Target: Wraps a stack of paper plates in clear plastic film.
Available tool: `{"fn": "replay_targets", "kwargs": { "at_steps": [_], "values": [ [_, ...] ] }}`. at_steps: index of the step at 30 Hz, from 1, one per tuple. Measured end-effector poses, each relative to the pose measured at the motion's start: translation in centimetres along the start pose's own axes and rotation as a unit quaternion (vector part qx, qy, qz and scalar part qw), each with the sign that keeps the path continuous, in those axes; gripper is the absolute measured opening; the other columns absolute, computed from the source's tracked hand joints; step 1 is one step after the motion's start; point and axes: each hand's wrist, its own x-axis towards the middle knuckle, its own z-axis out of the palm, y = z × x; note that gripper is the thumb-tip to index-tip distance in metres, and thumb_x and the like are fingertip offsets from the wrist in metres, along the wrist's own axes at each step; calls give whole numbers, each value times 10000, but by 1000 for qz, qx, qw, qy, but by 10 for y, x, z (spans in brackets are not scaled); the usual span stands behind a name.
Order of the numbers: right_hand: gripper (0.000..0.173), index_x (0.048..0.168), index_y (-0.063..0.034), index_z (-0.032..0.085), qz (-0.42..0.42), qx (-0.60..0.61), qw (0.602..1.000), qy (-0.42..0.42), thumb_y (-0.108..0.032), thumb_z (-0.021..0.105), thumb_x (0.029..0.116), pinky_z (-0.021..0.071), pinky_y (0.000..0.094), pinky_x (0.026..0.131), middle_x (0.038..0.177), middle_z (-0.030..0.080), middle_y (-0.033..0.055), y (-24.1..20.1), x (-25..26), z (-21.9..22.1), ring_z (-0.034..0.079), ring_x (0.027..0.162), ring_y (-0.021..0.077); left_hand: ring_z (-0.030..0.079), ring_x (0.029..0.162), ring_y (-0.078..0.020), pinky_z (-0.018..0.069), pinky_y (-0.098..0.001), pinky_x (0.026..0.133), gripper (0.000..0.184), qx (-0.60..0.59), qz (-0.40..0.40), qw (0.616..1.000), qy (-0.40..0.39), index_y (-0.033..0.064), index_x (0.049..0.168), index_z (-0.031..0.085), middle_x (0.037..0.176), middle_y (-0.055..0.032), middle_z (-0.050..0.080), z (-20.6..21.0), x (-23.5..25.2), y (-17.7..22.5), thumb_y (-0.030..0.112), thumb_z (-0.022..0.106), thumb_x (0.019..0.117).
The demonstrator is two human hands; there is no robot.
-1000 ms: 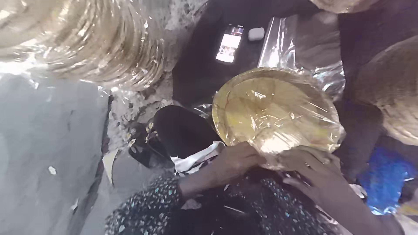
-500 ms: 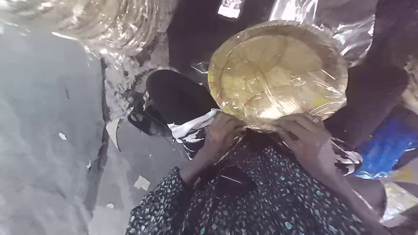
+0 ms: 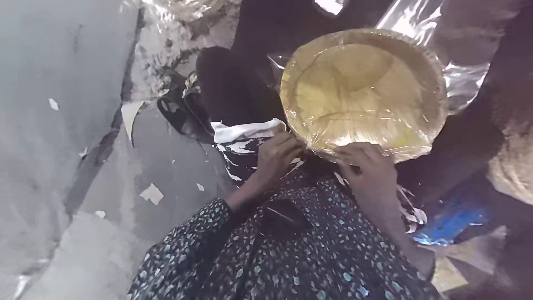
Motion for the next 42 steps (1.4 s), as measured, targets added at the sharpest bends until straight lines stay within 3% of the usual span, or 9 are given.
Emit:
{"fn": "replay_targets", "kwargs": {
  "at_steps": [3,5,7,11,16,31,35,38,42],
  "values": [
    [227,1036,11,752,-5,14,1000,-5,-174,671,932,490,599,811,1084,673,258,-18,4,-14,654,971,439,698,761,-212,570,-323,707,71,-8,-16,1000,17,-8,867,772,842,-139,719,0,-4,2,32,764,809],
    [241,981,5,768,14,56,998,-1,-178,612,960,562,410,719,943,724,187,-37,-3,-8,702,810,285,703,760,-223,575,-344,707,82,-7,-31,999,18,-9,873,773,843,-140,720,-1,-7,5,42,769,809],
    [290,1075,37,740,76,160,982,-63,-183,560,1010,573,300,711,931,732,154,-48,-11,13,695,760,175,702,738,-231,575,-363,687,89,-2,-47,999,21,-9,873,774,836,-144,722,-3,-7,8,56,772,812],
    [221,1028,49,693,253,329,908,-49,-147,594,1009,480,142,607,795,650,6,-60,-6,48,563,639,-35,707,756,-191,574,-285,711,58,3,-26,999,43,3,860,775,853,-135,734,-3,-13,11,47,752,830],
    [95,989,2,646,432,409,803,-36,-93,646,989,414,131,511,747,578,-42,-72,8,50,471,537,-39,744,874,-233,588,-304,808,52,1,33,999,31,-22,827,766,914,-164,759,-5,-19,9,-39,730,793],
    [93,1042,-31,649,465,420,778,42,-100,663,981,468,167,588,821,643,-27,-73,13,65,563,639,-3,723,812,-234,581,-289,771,49,-34,73,996,24,-27,808,751,843,-166,730,10,-24,-9,-52,709,811],
    [75,965,-40,634,434,441,782,76,-58,582,1015,458,148,570,732,605,-63,-73,10,72,520,578,-23,705,856,-191,570,-301,795,92,-137,-97,985,-39,-35,929,764,937,-154,729,0,-21,4,-2,741,846],
    [109,964,-47,645,391,461,791,88,-38,545,1007,457,149,601,719,594,-88,-69,5,78,511,592,-35,682,732,-56,590,-232,700,96,-270,-287,919,-11,-41,976,692,863,-53,719,-8,-23,9,6,716,896],
    [99,967,-44,626,384,463,794,86,-18,536,1000,492,157,665,766,604,-78,-67,1,79,559,667,-33,662,653,-34,576,-209,662,52,-311,-438,839,-90,-31,948,667,757,-9,694,-27,-14,23,12,641,962]
  ]
}}
